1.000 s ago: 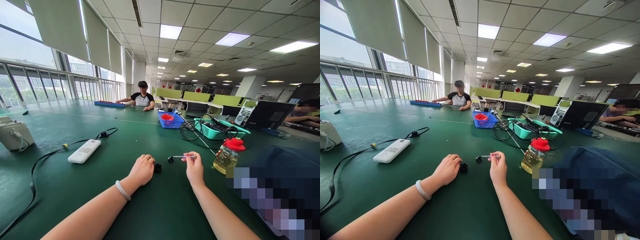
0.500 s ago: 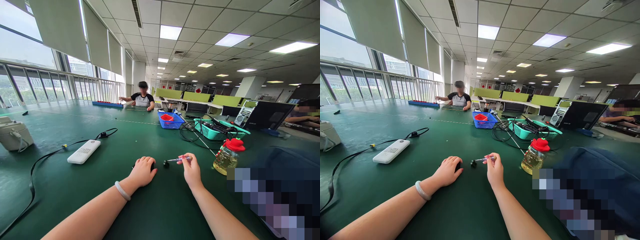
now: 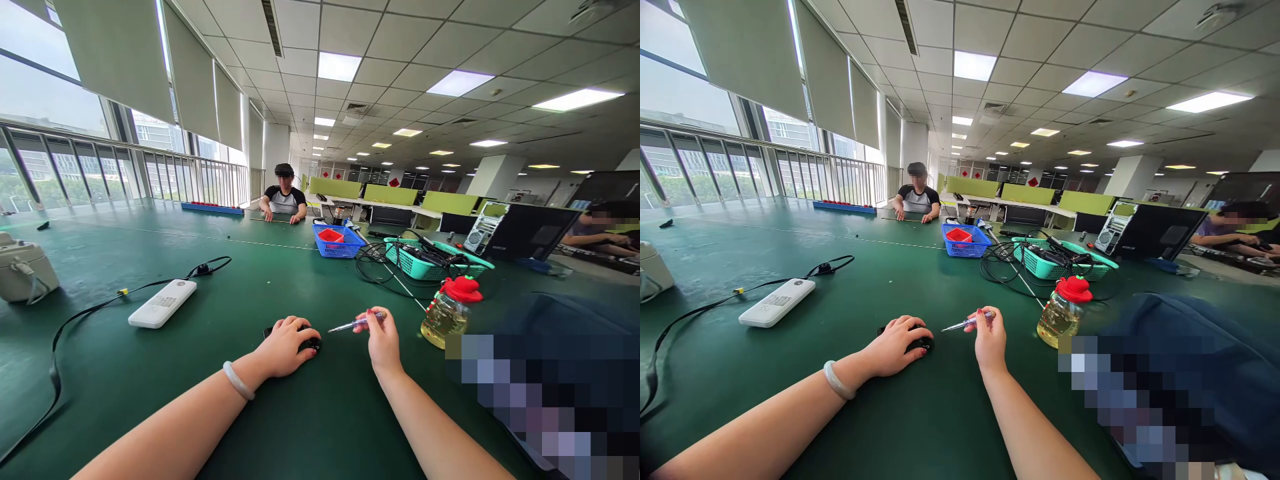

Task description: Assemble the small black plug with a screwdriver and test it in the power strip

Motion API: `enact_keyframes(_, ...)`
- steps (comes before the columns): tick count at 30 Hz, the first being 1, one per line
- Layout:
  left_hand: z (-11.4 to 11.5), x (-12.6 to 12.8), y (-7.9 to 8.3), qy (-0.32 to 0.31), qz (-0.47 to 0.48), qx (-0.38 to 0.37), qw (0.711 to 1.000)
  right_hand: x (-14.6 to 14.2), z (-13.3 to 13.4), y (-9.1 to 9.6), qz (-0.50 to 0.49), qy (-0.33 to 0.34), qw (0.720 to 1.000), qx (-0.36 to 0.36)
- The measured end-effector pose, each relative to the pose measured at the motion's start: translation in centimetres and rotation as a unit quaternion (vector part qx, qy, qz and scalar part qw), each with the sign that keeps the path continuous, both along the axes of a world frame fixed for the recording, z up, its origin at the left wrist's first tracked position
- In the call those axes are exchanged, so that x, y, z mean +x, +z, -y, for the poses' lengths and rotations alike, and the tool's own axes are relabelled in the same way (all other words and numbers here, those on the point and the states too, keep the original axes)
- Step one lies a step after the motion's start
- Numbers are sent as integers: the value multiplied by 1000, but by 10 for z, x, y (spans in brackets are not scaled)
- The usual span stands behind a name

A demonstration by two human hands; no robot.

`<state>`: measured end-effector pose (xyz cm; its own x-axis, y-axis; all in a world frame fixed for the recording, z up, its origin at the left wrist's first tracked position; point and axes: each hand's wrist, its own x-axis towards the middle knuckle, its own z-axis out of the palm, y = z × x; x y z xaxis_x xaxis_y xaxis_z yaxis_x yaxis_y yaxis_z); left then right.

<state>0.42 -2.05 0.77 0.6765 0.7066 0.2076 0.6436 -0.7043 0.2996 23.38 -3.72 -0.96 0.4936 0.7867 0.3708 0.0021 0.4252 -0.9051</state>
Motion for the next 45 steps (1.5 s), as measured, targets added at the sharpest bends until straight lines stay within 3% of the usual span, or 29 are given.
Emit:
enact_keyframes(4,-1,0,-1,-2,10,-5,1000,-1,-1,-2,-4,3,1000,0)
enact_keyframes(11,6,-4,1,49,9,-23,999,-4,0,-3,11,-10,1000,-6)
enact_keyframes(15,18,-18,4,41,-1,-30,999,-3,0,-6,15,-24,999,-16)
enact_keyframes(18,30,-45,8,30,2,-38,999,-2,1,-6,19,-21,999,-19)
enact_keyframes(21,37,-89,8,39,9,-38,998,-3,0,-6,23,-10,1000,-16)
enact_keyframes(27,24,-197,4,165,-1,-4,986,-4,-1,-5,26,-2,1000,-6)
enact_keyframes(31,12,-247,5,241,-14,16,970,-5,0,-2,26,-2,1000,-6)
enact_keyframes(35,6,-264,8,289,-14,40,956,-5,1,-2,28,-8,1000,-4)
enact_keyframes(45,9,-267,9,358,5,78,930,-3,-2,-5,26,-7,1000,-9)
